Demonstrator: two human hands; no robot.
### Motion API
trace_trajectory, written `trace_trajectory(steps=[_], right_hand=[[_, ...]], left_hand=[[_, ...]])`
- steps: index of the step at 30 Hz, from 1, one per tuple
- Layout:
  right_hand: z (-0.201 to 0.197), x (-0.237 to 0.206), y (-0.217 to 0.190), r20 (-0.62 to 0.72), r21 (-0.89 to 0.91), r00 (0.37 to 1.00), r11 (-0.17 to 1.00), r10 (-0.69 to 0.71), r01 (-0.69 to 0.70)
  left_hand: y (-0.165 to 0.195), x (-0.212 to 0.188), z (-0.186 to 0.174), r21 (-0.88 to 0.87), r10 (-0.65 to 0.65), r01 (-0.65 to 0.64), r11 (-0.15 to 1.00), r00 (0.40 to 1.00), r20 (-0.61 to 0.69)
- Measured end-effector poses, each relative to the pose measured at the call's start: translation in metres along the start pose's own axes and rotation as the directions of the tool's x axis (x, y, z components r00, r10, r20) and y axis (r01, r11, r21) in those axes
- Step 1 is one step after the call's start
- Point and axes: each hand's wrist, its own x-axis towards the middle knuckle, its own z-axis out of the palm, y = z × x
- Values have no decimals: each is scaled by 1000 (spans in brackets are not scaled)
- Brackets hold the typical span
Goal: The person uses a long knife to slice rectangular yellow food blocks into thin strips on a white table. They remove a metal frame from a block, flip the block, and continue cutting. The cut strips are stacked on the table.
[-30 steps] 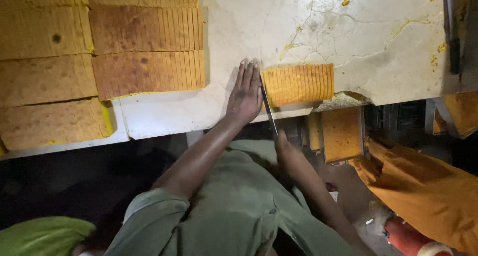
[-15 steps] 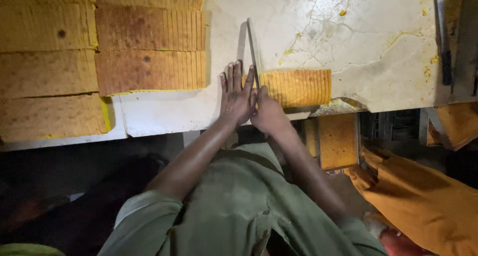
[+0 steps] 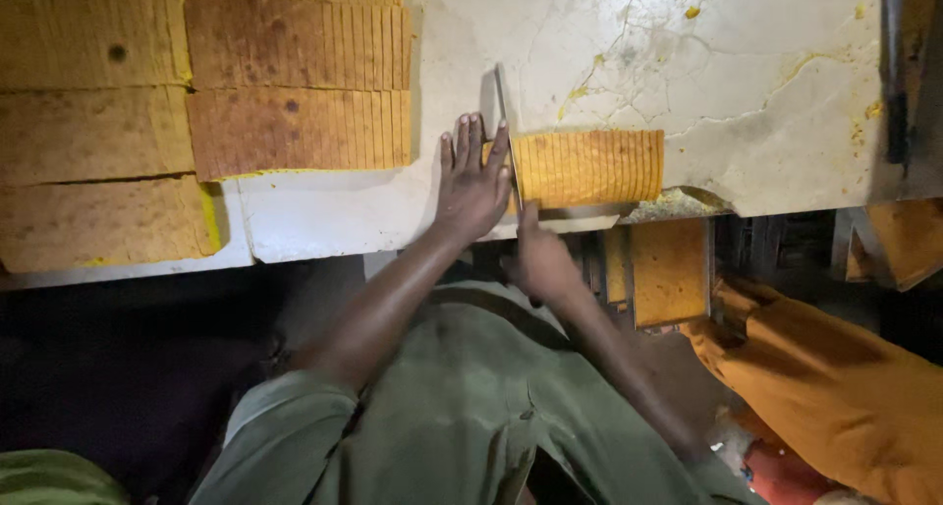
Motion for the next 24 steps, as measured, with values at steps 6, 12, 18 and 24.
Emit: trace_trajectory(steps=[6,12,18,24], right_hand=[[-19,29,-20,-162,21,978,990,-133,138],[48,-69,67,109,274,994,962,-10,-20],[55,-14,41,59,-88,997,995,58,-53],[-20,40,-30,-85,32,987,990,-134,137]], left_hand=[[-2,-4,-7,-8,-25,25,1000,1000,-3],[0,-1,-2,108,-44,41,993,999,30],[-2,-4,-6,105,-40,41,994,999,-5],[-10,-4,-14,2,-1,1,1000,997,74]])
